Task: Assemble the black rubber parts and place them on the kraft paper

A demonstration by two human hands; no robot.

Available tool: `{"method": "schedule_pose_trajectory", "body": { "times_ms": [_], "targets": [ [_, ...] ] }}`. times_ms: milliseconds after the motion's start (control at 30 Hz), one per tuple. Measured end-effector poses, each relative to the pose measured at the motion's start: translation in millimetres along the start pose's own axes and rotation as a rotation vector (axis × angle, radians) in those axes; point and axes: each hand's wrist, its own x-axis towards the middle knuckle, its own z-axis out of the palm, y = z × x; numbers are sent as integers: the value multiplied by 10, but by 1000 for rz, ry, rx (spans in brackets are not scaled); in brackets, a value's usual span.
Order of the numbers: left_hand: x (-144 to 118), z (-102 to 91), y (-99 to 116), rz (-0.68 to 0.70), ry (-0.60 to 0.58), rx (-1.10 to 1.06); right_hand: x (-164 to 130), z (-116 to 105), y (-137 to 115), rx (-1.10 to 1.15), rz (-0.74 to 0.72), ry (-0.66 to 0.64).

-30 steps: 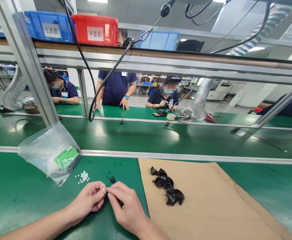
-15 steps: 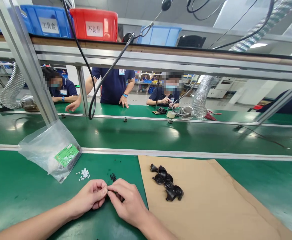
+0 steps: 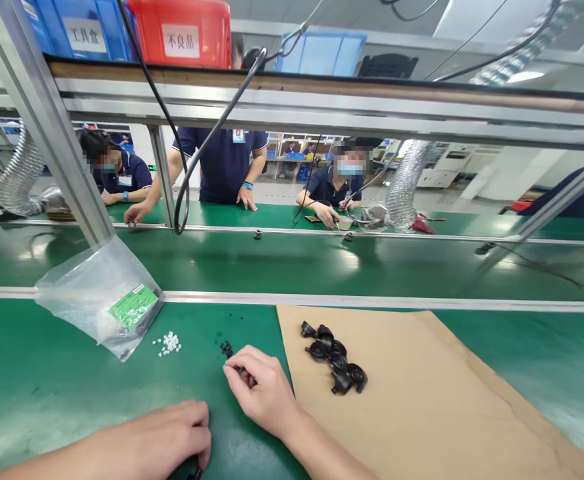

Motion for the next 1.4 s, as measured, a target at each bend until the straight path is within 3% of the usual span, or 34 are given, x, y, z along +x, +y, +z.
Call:
{"method": "schedule_pose_trajectory", "body": {
  "times_ms": [133,267,333,433,500,567,633,767,967,1400],
  "targets": [
    [-9,-14,112,-92,12,27,-16,20,-20,-85,-44,-21],
    [127,-67,-34,-131,199,-146,-1,5,-53,-110,-37,10],
    [255,-42,-128,-78,279,-388,9,-19,-89,-89,-30,53],
    [467,67,-227,25,336,-992,13,-51,-171,-69,-104,89],
    [575,153,-259,51,370,-1350,6,-53,-225,-96,-211,41],
    [639,226,-271,62,387,-1527,-4,-35,-256,-163,-294,-38],
    [665,274,-273,86,384,-1558,-12,-8,-258,-229,-307,-79],
    [659,294,-294,81,359,-1552,-16,22,-206,-242,-251,-20],
    [636,217,-360,142,234,-1596,-24,35,-159,-218,-221,23],
    [642,217,-401,144,245,-1620,-27,59,-174,-144,-91,55]
  ]
}}
